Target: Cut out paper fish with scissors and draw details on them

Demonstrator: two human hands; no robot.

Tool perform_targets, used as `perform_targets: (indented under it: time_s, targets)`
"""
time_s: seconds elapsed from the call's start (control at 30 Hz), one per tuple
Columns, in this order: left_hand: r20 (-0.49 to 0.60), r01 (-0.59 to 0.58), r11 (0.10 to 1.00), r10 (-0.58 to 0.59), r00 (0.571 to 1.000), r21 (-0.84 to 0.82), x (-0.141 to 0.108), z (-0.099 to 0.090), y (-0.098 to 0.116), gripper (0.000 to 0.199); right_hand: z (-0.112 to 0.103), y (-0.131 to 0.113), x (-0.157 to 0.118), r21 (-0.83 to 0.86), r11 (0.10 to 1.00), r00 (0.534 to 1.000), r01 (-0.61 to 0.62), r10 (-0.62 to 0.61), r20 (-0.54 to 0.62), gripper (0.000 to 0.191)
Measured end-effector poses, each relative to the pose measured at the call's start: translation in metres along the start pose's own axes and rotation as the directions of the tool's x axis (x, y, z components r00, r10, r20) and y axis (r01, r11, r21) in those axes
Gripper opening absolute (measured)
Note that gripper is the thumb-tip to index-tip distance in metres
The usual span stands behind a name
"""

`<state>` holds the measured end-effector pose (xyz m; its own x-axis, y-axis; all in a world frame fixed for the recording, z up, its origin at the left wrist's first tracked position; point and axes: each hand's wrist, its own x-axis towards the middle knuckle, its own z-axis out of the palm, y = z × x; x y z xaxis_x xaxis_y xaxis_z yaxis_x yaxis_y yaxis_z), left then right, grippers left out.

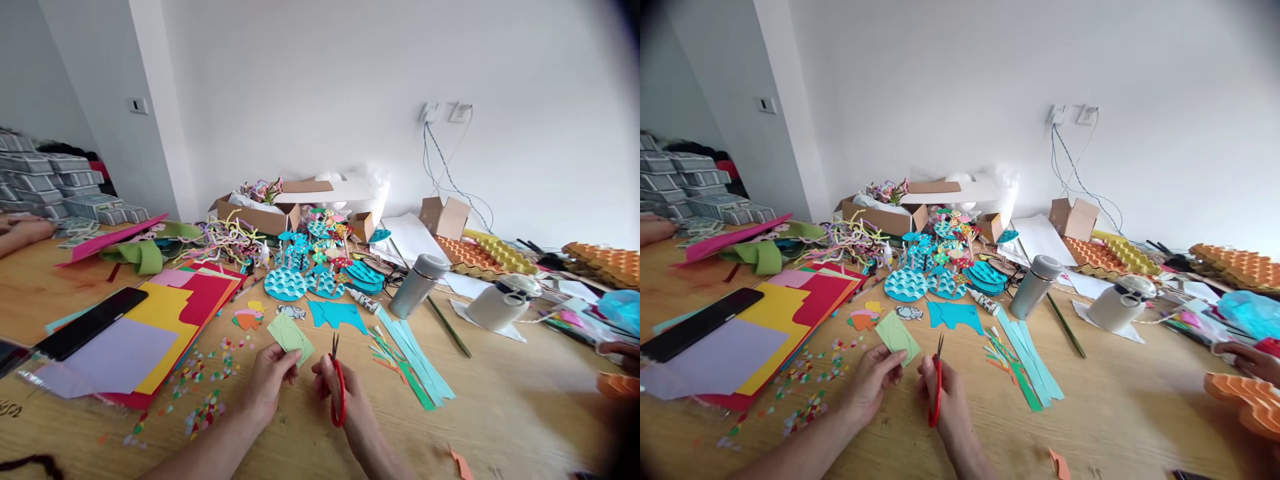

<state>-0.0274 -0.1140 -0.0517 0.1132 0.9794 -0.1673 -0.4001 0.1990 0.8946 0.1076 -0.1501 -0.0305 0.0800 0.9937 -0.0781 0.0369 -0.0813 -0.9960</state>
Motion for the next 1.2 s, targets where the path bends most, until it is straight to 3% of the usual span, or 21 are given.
perform_targets:
  time_s: [0.17, 0.47, 0.73, 0.9, 1.07, 1.2]
  targets:
    - [-0.001, 0.039, 0.998, -0.039, 0.999, 0.046, -0.006, 0.005, -0.001, 0.029, 0.006, 0.003, -0.003, 0.069, 0.994, 0.996, 0.09, -0.089, -0.015, 0.042]
    - [0.163, 0.084, 0.988, -0.104, 0.981, 0.127, -0.012, 0.009, -0.006, 0.034, -0.009, 0.006, -0.006, 0.107, 0.99, 0.996, 0.091, -0.089, -0.02, 0.038]
    - [0.147, 0.104, 0.982, -0.128, 0.981, 0.159, -0.01, 0.007, -0.011, 0.036, -0.007, 0.019, 0.0, 0.076, 0.994, 0.995, 0.082, -0.078, -0.064, 0.05]
    - [0.089, 0.098, 0.995, -0.1, 0.991, 0.033, -0.007, 0.009, -0.003, 0.036, -0.002, 0.017, -0.007, -0.003, 0.999, 0.99, 0.042, -0.042, -0.132, 0.06]
    - [0.063, 0.108, 0.99, -0.103, 0.993, -0.088, -0.007, 0.007, 0.007, 0.032, 0.0, 0.014, -0.018, -0.062, 0.996, 0.998, -0.057, 0.058, 0.015, 0.062]
    - [0.052, 0.128, 0.982, -0.122, 0.991, -0.137, -0.008, 0.006, 0.007, 0.03, 0.0, 0.013, -0.021, -0.087, 0.985, 0.963, -0.148, 0.164, 0.215, 0.06]
